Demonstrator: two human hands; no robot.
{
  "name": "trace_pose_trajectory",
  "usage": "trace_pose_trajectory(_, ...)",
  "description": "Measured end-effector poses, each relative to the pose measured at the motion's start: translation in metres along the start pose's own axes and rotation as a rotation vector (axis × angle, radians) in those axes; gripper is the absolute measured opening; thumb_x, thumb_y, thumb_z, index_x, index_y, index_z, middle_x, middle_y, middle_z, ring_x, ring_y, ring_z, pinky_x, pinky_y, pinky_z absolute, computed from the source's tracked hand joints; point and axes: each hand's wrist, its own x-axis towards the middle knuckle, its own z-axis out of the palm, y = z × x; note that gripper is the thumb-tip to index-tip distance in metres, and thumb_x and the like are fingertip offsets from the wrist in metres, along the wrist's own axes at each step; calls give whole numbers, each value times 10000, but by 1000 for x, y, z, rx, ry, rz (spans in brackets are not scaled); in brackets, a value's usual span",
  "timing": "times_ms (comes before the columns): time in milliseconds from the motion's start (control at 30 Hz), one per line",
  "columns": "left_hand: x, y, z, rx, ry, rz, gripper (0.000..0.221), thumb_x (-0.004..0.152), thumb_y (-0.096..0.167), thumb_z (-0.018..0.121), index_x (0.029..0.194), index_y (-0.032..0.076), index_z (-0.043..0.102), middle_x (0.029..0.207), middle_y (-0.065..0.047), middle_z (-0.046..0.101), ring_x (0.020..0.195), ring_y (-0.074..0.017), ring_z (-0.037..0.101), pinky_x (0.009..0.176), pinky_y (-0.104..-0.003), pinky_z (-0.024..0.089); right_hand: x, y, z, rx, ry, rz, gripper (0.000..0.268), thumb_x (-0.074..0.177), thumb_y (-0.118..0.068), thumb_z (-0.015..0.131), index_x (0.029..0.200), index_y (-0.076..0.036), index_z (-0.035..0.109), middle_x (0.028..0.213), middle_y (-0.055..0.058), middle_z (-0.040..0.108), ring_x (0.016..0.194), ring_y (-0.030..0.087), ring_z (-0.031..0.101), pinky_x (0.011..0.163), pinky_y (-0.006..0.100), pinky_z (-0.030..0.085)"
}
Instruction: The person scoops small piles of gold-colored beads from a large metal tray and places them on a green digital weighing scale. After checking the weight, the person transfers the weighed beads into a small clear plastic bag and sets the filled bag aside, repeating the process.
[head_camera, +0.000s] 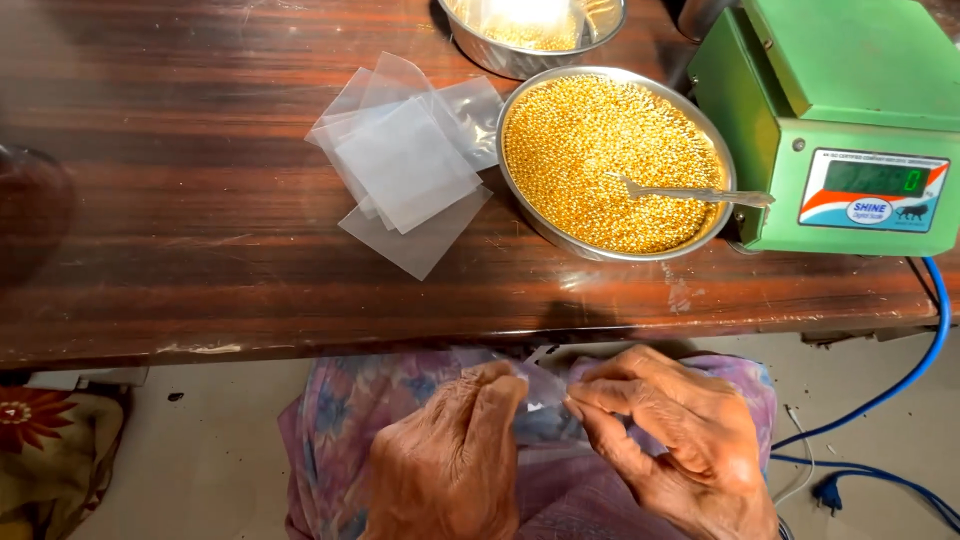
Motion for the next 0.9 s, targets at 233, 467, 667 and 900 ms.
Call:
trace_pose_trajectory(233,1,-1,-3,13,32,55,118,915,24,678,1011,-5,616,1060,-237,720,915,-354,774,657,-405,616,5,-7,2,-47,84,-105,201,759,5,800,934,19,701,889,112,722,807,221,747,685,301,593)
trace_pose_trajectory(467,-5,-5,-8,-66,-44,224,176,873,68,714,1023,-1,655,1219,-280,702,874,-293,777,667,-397,626,7,-10,1,-77,168,-14,169,772,10,808,904,25,704,841,108,725,715,199,720,600,285,557)
trace_pose_trajectory(667,-2,-5,-15,-26,-66,264,197,860,54,685,1043,-10,722,1274,-346,644,877,-287,782,651,-371,631,6,-13,0,-79,185,-15,179,769,-10,831,905,11,717,823,95,721,703,183,727,587,274,556)
trace_pose_trajectory(900,-4,-1,-5,105,-68,124,413,734,34,656,1133,-49,727,1299,-304,657,904,-331,783,645,-390,621,14,-42,-6,-254,265,-113,265,734,-33,797,955,33,669,894,158,708,847,287,728,713,357,585)
